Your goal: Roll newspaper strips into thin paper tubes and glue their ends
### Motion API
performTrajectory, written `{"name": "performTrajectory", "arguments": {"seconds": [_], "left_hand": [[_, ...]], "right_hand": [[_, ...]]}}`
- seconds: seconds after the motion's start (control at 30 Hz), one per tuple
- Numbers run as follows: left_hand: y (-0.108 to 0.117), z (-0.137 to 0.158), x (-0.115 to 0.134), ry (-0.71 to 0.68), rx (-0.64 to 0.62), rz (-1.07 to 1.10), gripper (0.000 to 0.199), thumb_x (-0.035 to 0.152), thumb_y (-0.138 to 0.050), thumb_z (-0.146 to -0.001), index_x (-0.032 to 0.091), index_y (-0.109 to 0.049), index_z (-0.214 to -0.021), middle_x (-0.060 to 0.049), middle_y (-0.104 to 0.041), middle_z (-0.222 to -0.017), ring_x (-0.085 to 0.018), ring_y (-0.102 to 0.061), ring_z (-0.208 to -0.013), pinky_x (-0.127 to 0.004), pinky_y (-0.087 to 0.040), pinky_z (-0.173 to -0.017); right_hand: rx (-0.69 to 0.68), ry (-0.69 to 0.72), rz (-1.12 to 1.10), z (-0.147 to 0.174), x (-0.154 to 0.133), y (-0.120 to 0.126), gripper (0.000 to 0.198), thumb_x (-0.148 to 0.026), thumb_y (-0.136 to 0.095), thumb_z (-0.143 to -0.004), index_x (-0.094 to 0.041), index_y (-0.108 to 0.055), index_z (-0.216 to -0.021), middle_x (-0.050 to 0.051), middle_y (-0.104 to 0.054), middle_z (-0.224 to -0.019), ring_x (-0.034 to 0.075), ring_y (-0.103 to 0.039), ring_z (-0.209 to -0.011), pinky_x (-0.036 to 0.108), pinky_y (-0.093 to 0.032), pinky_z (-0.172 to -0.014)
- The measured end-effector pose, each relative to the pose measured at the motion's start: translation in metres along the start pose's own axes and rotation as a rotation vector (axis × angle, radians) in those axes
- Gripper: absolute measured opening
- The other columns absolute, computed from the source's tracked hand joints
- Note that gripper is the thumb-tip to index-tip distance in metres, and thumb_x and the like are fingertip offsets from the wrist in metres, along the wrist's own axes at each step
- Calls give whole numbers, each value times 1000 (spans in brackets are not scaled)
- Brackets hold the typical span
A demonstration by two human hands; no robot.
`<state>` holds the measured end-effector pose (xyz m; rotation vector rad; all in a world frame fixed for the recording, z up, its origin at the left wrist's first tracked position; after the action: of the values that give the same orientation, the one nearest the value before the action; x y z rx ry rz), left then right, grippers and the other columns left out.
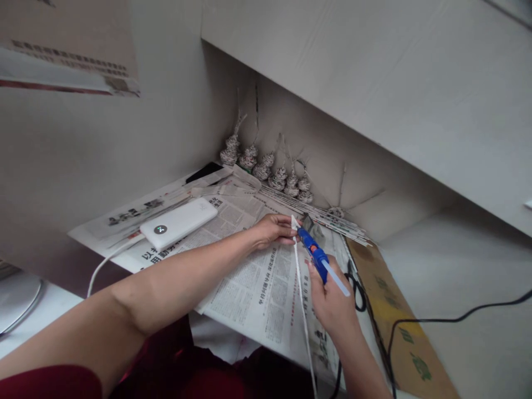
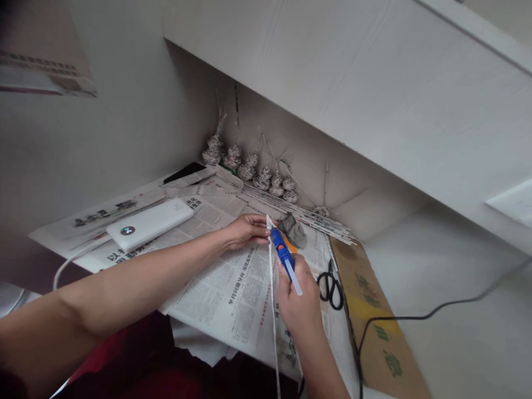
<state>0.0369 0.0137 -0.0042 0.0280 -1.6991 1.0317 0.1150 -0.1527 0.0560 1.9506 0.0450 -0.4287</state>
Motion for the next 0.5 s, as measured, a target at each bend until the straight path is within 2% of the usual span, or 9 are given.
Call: {"name": "performTrajectory", "arguments": {"seconds": [0.13,0.23,0.37,0.5], "left_hand": [[-2,1,2,6,4,6,38,11,-78,-59,12,-67,-95,-8,-68,-83,-17,-67,-70,-25,-56,-62],[-4,3,5,20,3,26,40,10,-78,-59,12,-66,-96,-8,-68,-84,-17,-68,-69,-25,-56,-63],[-6,6,8,45,32,50,36,8,-78,-58,10,-64,-91,-9,-68,-81,-18,-68,-70,-26,-56,-64],[-7,7,7,68,23,68,22,7,-75,-63,7,-63,-81,-10,-68,-77,-17,-68,-70,-25,-56,-66]], "right_hand": [[54,16,116,2,11,5,24,-36,-40,-89,-20,-51,-104,6,-63,-85,22,-59,-78,29,-41,-66],[78,12,277,2,35,13,29,-34,-41,-87,-18,-49,-111,9,-63,-90,23,-60,-78,30,-41,-65],[8,-145,578,8,95,35,36,-32,-37,-88,-17,-48,-119,12,-64,-91,22,-60,-65,30,-38,-56],[-87,-229,733,27,168,70,36,-31,-36,-88,-16,-52,-116,11,-64,-75,24,-59,-59,31,-38,-53]]}}
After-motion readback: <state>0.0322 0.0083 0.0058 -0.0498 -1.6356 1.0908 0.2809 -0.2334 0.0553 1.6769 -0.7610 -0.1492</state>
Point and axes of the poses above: each hand's wrist, its own z-axis away from the middle knuckle, its own y-axis out of the back of the hand, x = y × z, the point moved 5 cm from there along -z, towards the middle knuckle
